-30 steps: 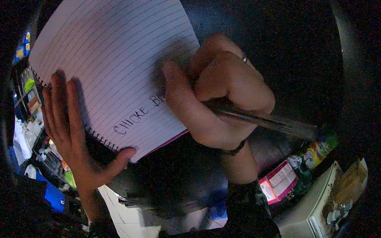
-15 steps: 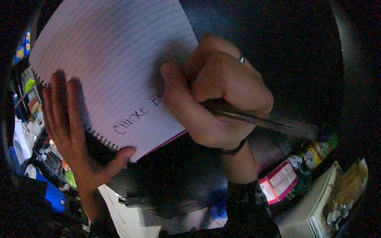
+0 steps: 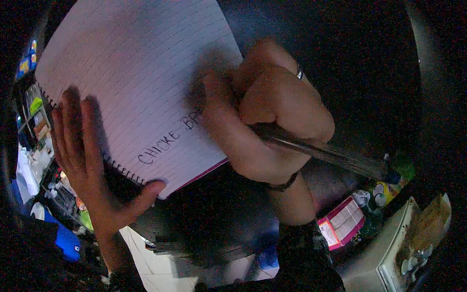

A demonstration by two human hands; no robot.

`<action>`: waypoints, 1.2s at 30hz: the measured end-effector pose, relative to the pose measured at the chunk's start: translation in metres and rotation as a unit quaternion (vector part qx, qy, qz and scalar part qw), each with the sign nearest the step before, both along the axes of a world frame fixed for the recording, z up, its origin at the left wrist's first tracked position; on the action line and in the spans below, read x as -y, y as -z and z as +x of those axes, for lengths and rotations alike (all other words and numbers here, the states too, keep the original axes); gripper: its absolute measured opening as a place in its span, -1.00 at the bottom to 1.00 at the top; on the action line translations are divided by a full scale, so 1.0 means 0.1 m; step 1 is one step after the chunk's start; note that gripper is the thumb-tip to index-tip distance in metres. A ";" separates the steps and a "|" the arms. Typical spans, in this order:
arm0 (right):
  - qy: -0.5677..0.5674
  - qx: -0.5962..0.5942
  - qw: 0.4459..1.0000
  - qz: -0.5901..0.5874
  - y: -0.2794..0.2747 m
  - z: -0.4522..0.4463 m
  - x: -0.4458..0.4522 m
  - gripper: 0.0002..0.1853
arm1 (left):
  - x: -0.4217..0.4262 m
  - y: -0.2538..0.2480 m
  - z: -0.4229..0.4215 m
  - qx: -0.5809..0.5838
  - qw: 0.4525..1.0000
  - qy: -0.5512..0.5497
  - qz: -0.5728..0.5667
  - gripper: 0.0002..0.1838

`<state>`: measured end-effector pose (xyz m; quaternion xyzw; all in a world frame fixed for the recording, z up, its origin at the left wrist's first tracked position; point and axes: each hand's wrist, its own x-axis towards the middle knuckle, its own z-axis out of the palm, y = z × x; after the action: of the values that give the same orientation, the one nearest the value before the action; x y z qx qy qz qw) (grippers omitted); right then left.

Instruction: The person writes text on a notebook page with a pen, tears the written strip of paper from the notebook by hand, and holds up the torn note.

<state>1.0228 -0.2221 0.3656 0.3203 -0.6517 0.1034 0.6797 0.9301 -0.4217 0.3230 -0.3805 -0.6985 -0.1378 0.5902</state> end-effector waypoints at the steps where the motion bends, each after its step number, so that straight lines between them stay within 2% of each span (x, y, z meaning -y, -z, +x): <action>1: -0.002 -0.002 1.000 0.003 0.00 -0.01 0.00 -0.63 | 0.00 0.00 0.01 0.009 1.000 -0.007 -0.004 0.13; 4: -0.024 -0.015 1.000 0.006 -0.01 -0.03 0.00 -0.62 | 0.00 0.01 0.00 0.008 1.000 -0.011 -0.006 0.13; 10: 0.026 -0.025 0.997 0.063 -0.02 0.00 0.02 -0.61 | 0.00 0.00 0.04 0.024 1.000 -0.019 -0.006 0.13; 13: 0.005 -0.005 1.000 0.011 0.01 0.01 0.02 -0.61 | -0.01 0.00 0.03 0.010 1.000 -0.011 0.000 0.14; 19: -0.019 -0.039 0.999 0.017 0.00 -0.04 -0.01 -0.62 | -0.02 0.02 0.00 0.009 1.000 -0.016 -0.004 0.14; 24: -0.116 -0.054 0.982 -0.138 0.03 -0.03 0.01 -0.61 | -0.01 0.00 0.03 0.025 1.000 -0.015 -0.003 0.11; 28: -0.108 -0.041 0.986 -0.121 0.03 -0.03 0.01 -0.60 | -0.03 0.01 0.04 0.028 1.000 -0.009 0.000 0.10; 31: -0.063 -0.025 0.997 -0.047 0.02 -0.02 -0.03 -0.67 | -0.03 0.01 0.03 0.012 1.000 -0.004 0.001 0.10; 36: -0.043 -0.032 0.998 -0.040 0.02 -0.04 -0.02 -0.67 | -0.01 0.02 0.02 0.021 1.000 -0.008 0.002 0.11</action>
<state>1.0186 -0.2201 0.3632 0.3241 -0.6105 0.1481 0.7073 0.9324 -0.4208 0.3207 -0.3709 -0.7137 -0.1421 0.5769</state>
